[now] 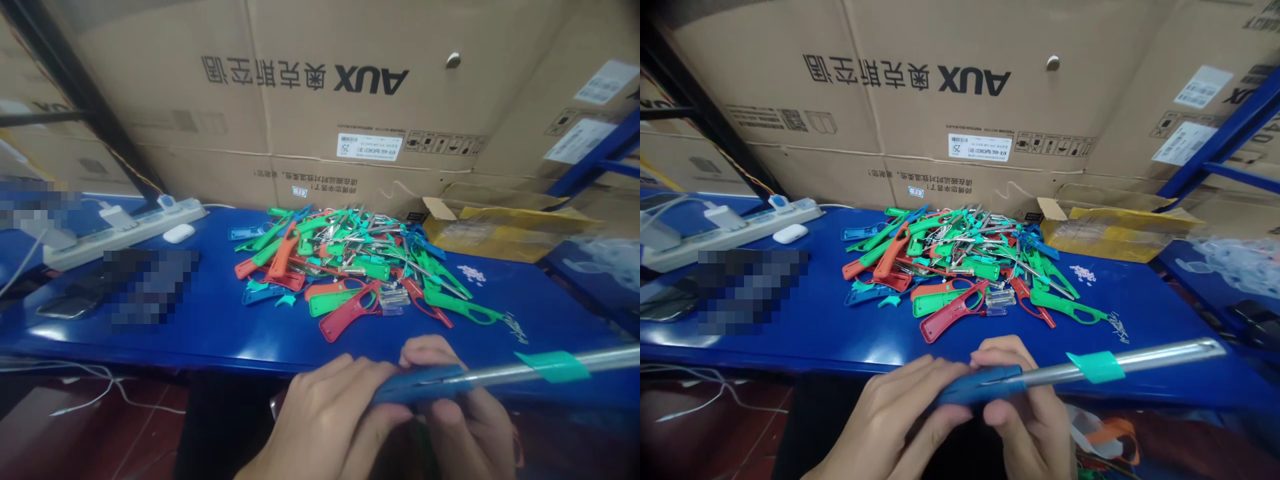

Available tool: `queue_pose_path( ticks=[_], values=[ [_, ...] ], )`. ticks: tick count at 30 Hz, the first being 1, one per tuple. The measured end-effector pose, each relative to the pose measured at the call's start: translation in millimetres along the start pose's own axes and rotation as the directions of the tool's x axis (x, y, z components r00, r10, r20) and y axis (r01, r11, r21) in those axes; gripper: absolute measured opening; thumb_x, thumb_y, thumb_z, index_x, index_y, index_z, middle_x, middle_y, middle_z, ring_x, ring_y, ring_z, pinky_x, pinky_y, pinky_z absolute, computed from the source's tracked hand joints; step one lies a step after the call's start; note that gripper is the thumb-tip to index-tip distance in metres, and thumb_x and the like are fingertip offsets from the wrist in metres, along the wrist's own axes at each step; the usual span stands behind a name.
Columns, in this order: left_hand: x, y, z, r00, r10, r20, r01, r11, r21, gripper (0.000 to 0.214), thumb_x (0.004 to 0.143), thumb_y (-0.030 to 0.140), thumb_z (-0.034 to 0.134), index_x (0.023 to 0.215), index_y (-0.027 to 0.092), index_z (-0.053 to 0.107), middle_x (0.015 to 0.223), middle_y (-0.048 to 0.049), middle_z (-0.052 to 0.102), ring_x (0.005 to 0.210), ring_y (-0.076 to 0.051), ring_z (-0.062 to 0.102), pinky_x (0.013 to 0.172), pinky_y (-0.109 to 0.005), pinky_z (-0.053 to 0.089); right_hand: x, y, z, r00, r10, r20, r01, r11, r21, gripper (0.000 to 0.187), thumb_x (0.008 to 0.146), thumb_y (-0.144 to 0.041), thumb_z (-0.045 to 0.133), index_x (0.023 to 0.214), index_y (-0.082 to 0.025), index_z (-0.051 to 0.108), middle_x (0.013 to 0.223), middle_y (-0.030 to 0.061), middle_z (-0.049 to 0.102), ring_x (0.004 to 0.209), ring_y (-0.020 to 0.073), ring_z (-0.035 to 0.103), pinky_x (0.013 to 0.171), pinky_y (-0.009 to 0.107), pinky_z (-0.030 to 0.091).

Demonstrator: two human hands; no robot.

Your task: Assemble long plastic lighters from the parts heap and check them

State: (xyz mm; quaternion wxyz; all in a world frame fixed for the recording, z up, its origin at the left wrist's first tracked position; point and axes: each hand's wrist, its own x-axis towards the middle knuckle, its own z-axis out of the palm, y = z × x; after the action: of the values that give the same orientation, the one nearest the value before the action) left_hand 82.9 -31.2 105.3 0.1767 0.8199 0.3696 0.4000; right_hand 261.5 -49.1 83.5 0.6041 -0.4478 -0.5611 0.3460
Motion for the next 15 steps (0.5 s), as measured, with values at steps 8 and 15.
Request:
queue_pose_path(
  ticks=[8,15],
  values=[
    [-15.8,9.7,-13.4,0.977,-0.204,0.060,0.210,0.971,-0.114,0.030,0.105,0.038,0.050,0.130,0.035,0.065,0.118,0.0021,0.077,0.104,-0.018,0.074,0.087,-0.027,0.063,0.8,-2.6,-1.6,1.000,-0.006,0.000,0.006,0.998,-0.064,0.023,0.094,-0.050,0.066,0.100,-0.030,0.076,0.104,0.0036,0.069,0.086,0.0182,0.069,0.073,0.023,0.057],
    [-1.4,4.3,-13.8,0.866,-0.348,0.359,0.445,0.864,-0.236,0.034,0.104,0.046,0.049,0.111,0.029,0.078,0.096,-0.0001,0.078,0.088,-0.016,0.069,0.073,-0.021,0.055,-1.7,8.2,-7.8,1.000,-0.024,0.020,0.028,0.977,-0.214,0.038,0.093,-0.063,0.059,0.096,-0.029,0.077,0.094,0.0014,0.072,0.080,0.0167,0.069,0.064,0.019,0.052]
  ],
)
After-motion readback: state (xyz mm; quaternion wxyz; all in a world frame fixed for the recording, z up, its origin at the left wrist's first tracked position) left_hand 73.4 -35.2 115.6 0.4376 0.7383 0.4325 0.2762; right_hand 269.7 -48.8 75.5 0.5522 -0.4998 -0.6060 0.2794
